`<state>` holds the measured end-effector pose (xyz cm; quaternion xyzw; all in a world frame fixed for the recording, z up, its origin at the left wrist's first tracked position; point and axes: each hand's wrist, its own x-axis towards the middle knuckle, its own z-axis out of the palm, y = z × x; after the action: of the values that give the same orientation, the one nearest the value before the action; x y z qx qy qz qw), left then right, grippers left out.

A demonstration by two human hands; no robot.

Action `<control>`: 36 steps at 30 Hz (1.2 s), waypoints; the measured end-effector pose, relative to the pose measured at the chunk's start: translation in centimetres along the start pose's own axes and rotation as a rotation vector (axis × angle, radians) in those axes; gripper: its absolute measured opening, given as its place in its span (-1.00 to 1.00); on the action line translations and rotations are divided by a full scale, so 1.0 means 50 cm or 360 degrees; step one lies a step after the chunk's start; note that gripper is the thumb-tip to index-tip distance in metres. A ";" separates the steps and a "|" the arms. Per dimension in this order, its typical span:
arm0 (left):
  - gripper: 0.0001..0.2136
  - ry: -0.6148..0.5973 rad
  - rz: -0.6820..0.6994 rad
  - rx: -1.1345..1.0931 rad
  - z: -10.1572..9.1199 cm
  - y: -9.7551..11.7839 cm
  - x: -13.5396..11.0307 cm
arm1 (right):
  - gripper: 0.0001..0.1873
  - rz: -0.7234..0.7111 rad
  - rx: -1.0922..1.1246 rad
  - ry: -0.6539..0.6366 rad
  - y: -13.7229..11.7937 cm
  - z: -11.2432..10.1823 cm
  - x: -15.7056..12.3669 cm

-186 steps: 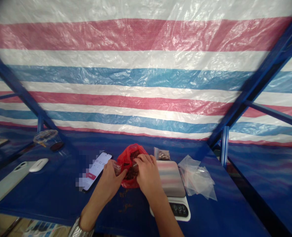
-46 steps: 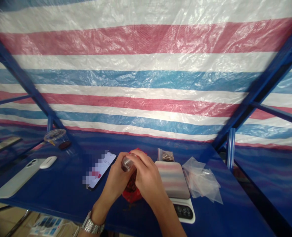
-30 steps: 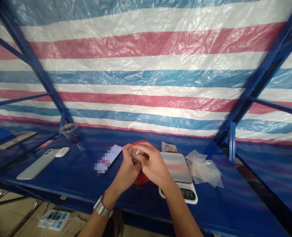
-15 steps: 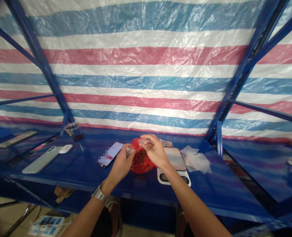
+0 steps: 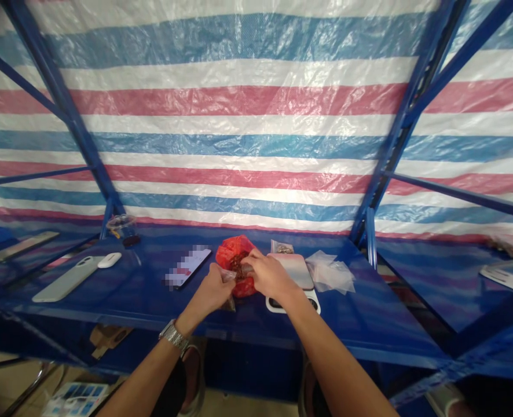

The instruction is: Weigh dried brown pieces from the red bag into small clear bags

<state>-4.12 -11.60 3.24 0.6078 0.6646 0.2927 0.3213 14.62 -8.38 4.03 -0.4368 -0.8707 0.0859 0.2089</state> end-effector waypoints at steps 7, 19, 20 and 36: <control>-0.73 0.0349 0.0064 -0.0581 0.000 -0.005 0.024 | -0.50 0.0097 -0.0210 -0.0064 -0.013 -0.018 0.010; -0.81 0.0425 -0.0019 -0.0918 0.020 -0.023 0.077 | -0.46 0.0017 0.0059 -0.0128 0.042 0.012 0.104; -0.80 0.0423 -0.0030 -0.0952 0.021 -0.029 0.082 | -0.45 0.0024 0.0138 -0.0125 0.048 0.017 0.104; -0.63 0.0594 0.0648 -0.0293 -0.011 -0.062 0.103 | -0.68 -0.0095 0.1214 -0.0294 0.108 -0.019 0.151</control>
<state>-6.73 -6.76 0.80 0.6326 0.5471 0.5171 0.1818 14.96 0.86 5.25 -0.2928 -0.8037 0.4362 0.2795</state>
